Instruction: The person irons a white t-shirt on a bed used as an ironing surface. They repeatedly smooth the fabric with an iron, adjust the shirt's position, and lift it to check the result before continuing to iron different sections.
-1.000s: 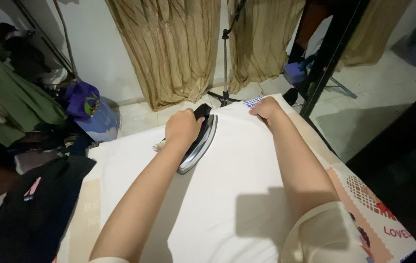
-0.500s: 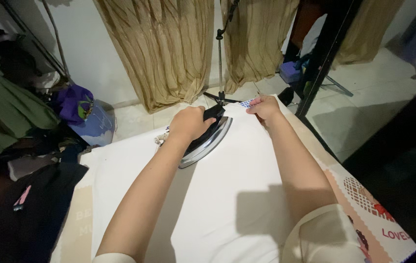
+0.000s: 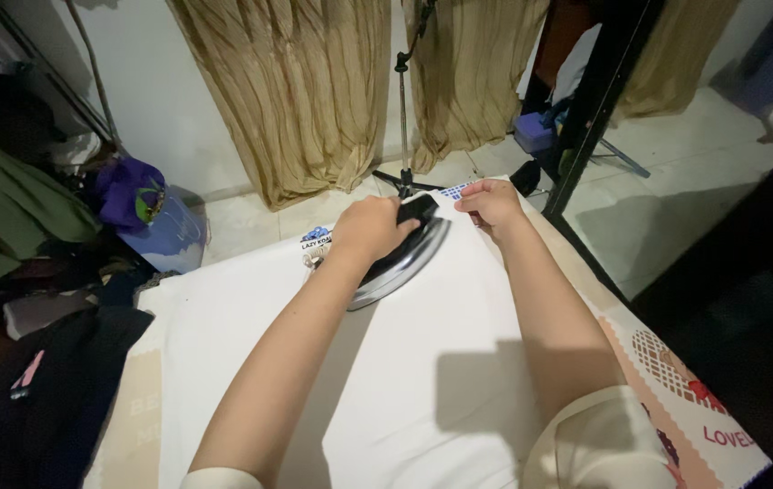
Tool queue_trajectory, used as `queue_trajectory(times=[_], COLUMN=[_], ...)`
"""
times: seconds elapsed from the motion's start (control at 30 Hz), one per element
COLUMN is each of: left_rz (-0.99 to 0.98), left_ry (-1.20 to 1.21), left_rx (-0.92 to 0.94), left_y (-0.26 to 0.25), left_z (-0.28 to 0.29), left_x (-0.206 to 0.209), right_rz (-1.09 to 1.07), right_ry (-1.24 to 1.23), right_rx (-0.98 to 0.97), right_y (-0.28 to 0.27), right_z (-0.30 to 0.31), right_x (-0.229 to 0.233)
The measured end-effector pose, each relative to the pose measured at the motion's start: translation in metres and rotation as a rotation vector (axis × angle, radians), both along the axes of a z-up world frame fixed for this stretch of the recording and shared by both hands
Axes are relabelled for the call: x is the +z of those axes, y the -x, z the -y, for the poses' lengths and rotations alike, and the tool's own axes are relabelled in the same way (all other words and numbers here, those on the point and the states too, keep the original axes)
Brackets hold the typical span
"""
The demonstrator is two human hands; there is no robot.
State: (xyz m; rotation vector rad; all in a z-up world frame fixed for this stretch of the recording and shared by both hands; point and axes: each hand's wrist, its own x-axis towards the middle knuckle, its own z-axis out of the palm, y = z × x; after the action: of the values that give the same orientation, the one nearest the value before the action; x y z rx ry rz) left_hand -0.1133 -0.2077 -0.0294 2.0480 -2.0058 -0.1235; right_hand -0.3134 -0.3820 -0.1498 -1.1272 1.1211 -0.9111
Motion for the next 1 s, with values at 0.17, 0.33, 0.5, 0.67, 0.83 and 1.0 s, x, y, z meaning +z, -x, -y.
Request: queue_trajectory(times=[0.17, 0.33, 0.5, 0.67, 0.83, 1.0], left_rz=[0.044, -0.013, 0.004, 0.028, -0.002, -0.002], left_ry=[0.012, 0.063, 0.062, 0.050, 0.128, 0.085], left_rx=[-0.114, 0.133, -0.002, -0.085, 0.133, 0.054], left_y=[0.004, 0.021, 0.018, 0.017, 0.028, 0.023], left_z=[-0.008, 0.003, 0.000, -0.002, 0.007, 0.005], left_x=[0.002, -0.011, -0.005, -0.003, -0.019, -0.010], right_rz=[0.053, -0.011, 0.089, 0.005, 0.076, 0.061], right_ry=[0.052, 0.056, 0.064, 0.054, 0.052, 0.033], right_rx=[0.053, 0.022, 0.046, 0.011, 0.012, -0.007], right_y=[0.002, 0.003, 0.004, 0.005, 0.005, 0.005], right_z=[0.003, -0.002, 0.002, 0.009, 0.017, 0.021], right_x=[0.000, 0.005, 0.002, -0.004, -0.016, -0.021])
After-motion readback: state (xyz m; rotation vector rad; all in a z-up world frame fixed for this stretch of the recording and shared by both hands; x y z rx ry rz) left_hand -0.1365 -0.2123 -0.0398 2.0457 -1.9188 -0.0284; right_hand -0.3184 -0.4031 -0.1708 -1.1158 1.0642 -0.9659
